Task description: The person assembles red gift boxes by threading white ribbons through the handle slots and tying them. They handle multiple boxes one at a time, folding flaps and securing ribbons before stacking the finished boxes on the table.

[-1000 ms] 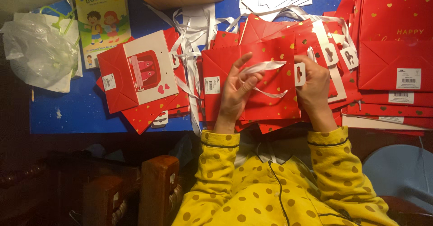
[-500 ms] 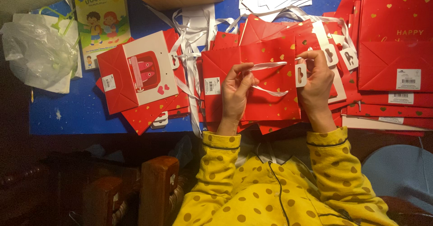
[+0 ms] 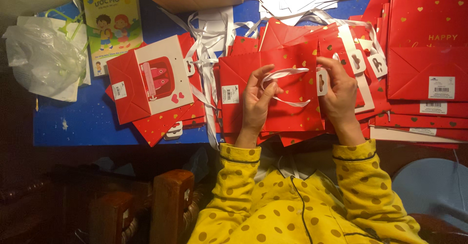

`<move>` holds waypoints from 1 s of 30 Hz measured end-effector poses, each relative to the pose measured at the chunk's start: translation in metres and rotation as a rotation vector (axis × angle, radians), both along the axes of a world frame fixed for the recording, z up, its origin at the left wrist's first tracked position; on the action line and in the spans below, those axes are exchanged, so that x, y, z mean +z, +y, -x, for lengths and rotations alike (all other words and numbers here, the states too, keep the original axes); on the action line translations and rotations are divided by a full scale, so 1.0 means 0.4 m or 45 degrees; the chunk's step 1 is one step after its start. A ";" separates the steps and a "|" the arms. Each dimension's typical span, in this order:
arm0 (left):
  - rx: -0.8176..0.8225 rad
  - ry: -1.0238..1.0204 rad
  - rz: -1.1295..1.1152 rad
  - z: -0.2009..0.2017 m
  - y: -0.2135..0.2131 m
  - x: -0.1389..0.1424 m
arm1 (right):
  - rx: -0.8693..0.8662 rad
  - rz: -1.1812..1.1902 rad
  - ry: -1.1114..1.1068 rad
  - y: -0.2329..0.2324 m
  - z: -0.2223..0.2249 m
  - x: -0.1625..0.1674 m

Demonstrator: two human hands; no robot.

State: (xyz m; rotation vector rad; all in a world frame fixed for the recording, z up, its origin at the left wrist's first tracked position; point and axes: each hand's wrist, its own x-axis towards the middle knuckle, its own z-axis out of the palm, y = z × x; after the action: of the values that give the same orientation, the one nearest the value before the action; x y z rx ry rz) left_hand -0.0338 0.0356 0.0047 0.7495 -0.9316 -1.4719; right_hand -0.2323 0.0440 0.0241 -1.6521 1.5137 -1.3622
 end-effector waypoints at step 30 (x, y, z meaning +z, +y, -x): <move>-0.099 0.094 -0.211 -0.005 -0.026 -0.032 | -0.049 -0.054 0.113 -0.004 -0.006 0.003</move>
State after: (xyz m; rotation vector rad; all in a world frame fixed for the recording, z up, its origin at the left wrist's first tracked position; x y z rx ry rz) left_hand -0.0317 0.0252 -0.0081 0.7812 -0.7973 -1.6492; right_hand -0.2299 0.0423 0.0253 -1.6851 1.6212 -1.2826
